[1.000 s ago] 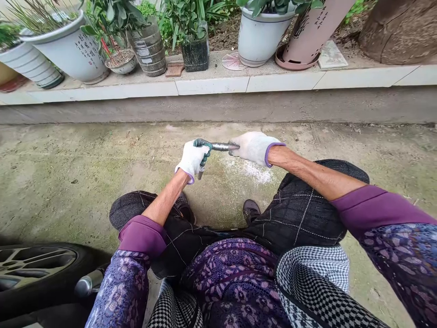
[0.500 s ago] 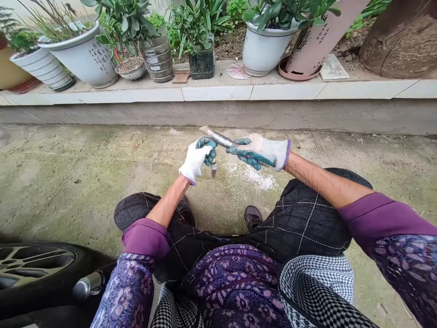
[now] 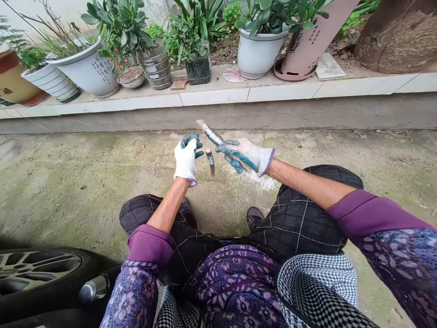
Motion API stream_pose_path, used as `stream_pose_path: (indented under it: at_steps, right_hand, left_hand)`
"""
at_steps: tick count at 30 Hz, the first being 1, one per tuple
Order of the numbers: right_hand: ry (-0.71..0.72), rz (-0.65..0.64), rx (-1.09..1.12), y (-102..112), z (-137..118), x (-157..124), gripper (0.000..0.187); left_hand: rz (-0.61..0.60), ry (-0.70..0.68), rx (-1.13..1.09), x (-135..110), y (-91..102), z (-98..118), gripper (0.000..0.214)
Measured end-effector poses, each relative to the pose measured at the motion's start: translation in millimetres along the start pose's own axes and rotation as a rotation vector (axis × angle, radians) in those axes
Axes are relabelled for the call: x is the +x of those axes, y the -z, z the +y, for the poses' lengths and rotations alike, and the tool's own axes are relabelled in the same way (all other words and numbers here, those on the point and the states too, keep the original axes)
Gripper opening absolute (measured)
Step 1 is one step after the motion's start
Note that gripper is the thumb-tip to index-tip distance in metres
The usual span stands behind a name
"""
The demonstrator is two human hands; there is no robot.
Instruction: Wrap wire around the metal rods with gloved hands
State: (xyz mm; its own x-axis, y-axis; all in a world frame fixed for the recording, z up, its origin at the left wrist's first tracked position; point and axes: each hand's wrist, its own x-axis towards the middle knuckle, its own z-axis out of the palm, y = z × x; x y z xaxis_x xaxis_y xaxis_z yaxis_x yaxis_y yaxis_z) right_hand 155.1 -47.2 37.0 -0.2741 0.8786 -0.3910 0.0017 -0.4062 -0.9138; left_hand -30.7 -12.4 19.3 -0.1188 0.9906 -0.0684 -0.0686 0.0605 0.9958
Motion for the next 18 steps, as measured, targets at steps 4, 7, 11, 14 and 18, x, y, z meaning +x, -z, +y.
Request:
stream_pose_path:
  at_steps: [4, 7, 11, 14, 18]
  right_hand:
    - [0.060, 0.066, -0.031, -7, 4, 4, 0.014]
    - [0.097, 0.101, -0.083, -20, 16, 9, 0.015]
    - [0.153, 0.118, -0.168, -35, 36, 17, 0.012]
    - [0.265, 0.075, -0.257, -27, 40, 23, 0.007]
    - [0.415, 0.187, -0.348, -3, 39, 35, 0.027]
  left_hand:
    - [0.014, 0.032, 0.056, -7, 3.6, 2, 0.032]
    - [-0.102, 0.107, 0.048, -14, -6.2, 0, 0.036]
    - [-0.139, 0.169, 0.074, -17, -20.8, 1, 0.030]
    - [-0.170, 0.189, 0.059, -13, -17.1, 14, 0.032]
    - [-0.331, 0.187, 0.104, -7, 2.9, 42, 0.043]
